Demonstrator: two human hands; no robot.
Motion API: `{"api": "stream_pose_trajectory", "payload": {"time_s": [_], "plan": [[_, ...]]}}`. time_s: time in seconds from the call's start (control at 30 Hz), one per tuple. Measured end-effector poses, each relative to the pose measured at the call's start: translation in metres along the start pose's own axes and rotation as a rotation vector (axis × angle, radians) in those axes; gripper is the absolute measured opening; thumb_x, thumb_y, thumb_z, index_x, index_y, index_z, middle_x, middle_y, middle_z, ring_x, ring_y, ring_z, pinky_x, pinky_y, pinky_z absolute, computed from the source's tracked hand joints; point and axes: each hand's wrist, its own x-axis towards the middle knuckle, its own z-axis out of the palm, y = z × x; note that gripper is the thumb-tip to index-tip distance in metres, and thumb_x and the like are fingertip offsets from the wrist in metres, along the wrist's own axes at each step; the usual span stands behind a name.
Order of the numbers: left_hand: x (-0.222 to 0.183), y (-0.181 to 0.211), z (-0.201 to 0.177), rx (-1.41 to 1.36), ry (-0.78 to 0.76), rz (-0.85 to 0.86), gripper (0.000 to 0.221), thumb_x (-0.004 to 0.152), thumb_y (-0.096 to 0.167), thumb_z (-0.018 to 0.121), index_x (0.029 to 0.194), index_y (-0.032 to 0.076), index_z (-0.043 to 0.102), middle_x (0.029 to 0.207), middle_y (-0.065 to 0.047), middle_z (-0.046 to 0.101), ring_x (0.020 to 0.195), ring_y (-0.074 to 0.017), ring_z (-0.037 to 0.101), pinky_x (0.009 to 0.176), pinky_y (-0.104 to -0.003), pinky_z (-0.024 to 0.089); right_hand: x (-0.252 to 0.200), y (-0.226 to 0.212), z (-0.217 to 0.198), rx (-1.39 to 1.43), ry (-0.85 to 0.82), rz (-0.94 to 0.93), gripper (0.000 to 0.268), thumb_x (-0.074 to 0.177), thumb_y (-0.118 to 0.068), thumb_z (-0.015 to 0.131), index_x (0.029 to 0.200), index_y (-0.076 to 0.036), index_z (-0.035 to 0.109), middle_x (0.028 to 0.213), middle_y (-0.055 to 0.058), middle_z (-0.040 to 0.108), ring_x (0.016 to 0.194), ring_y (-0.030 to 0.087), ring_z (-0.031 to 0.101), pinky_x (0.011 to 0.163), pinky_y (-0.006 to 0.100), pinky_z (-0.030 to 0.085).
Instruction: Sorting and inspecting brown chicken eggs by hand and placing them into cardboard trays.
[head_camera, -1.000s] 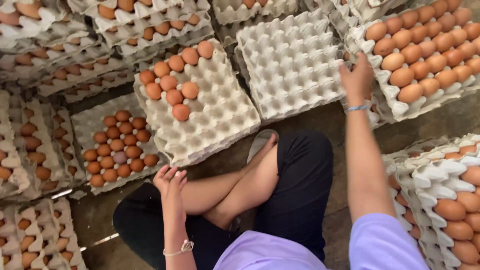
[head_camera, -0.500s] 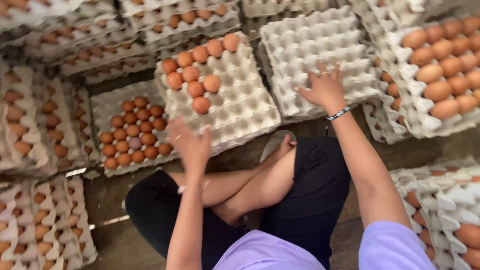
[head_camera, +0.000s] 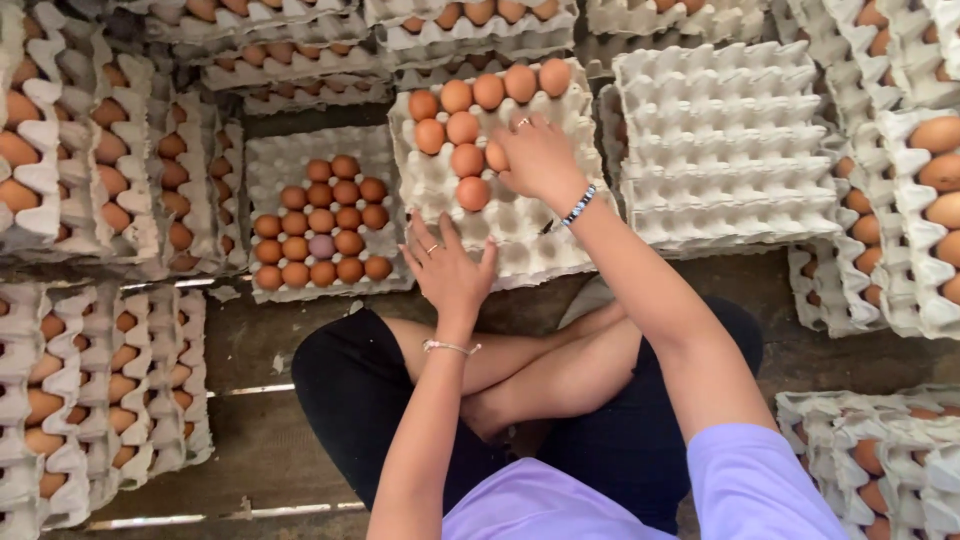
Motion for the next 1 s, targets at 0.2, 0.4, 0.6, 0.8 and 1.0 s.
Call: {"api": "stream_pose_trajectory", "payload": {"time_s": [0.2, 0.4, 0.6, 0.8, 1.0], "plan": [[0.001, -0.004, 0.003, -0.003, 0.007, 0.017, 0.077, 0.08, 0.054, 0.06, 0.138, 0.005, 0.048, 0.154, -0.026, 0.023, 0.136, -0.0435, 0.036, 0.115, -0.059, 0.017, -0.018, 0.006, -0.015, 0.407, 0.138, -0.039, 0.056, 0.072, -0.026, 0.086, 0.122, -0.012, 0.064, 0.108, 0.017, 0.061, 0.109, 0.041, 0.054, 0.092, 0.049, 0.047], [-0.002, -0.002, 0.002, 0.04, 0.061, 0.052, 0.074, 0.077, 0.048, 0.064, 0.136, 0.005, 0.05, 0.152, -0.029, 0.027, 0.134, -0.0458, 0.038, 0.113, -0.059, 0.022, -0.081, 0.02, -0.022, 1.857, -0.068, 0.04, 0.06, 0.089, 0.008, 0.061, 0.137, -0.017, 0.036, 0.117, 0.016, 0.061, 0.095, 0.024, 0.069, 0.089, 0.034, 0.062], [-0.001, -0.003, 0.007, 0.051, 0.159, 0.106, 0.069, 0.073, 0.04, 0.067, 0.131, 0.004, 0.056, 0.148, -0.029, 0.033, 0.126, -0.0466, 0.047, 0.109, -0.059, 0.027, -0.135, 0.081, 0.001, 1.961, 0.147, 0.182, 0.021, 0.096, -0.006, 0.056, 0.117, -0.004, 0.056, 0.114, 0.019, 0.067, 0.098, 0.029, 0.072, 0.084, 0.037, 0.063], [-0.004, 0.002, -0.003, 0.063, 0.195, 0.145, 0.059, 0.082, 0.036, 0.061, 0.131, 0.002, 0.059, 0.151, -0.024, 0.029, 0.128, -0.044, 0.047, 0.11, -0.056, 0.031, -0.167, 0.186, 0.0, 1.084, 0.584, 0.487, 0.043, 0.084, 0.002, 0.071, 0.12, -0.008, 0.051, 0.119, 0.011, 0.058, 0.105, 0.025, 0.062, 0.089, 0.032, 0.057], [-0.004, 0.004, -0.005, 0.091, 0.175, 0.144, 0.06, 0.083, 0.034, 0.062, 0.134, 0.002, 0.057, 0.151, -0.025, 0.028, 0.128, -0.0431, 0.045, 0.11, -0.055, 0.031, -0.171, 0.235, 0.032, 0.52, 0.726, 0.566, 0.065, 0.069, 0.007, 0.08, 0.126, -0.005, 0.053, 0.103, 0.013, 0.066, 0.086, 0.024, 0.067, 0.074, 0.032, 0.058]]}}
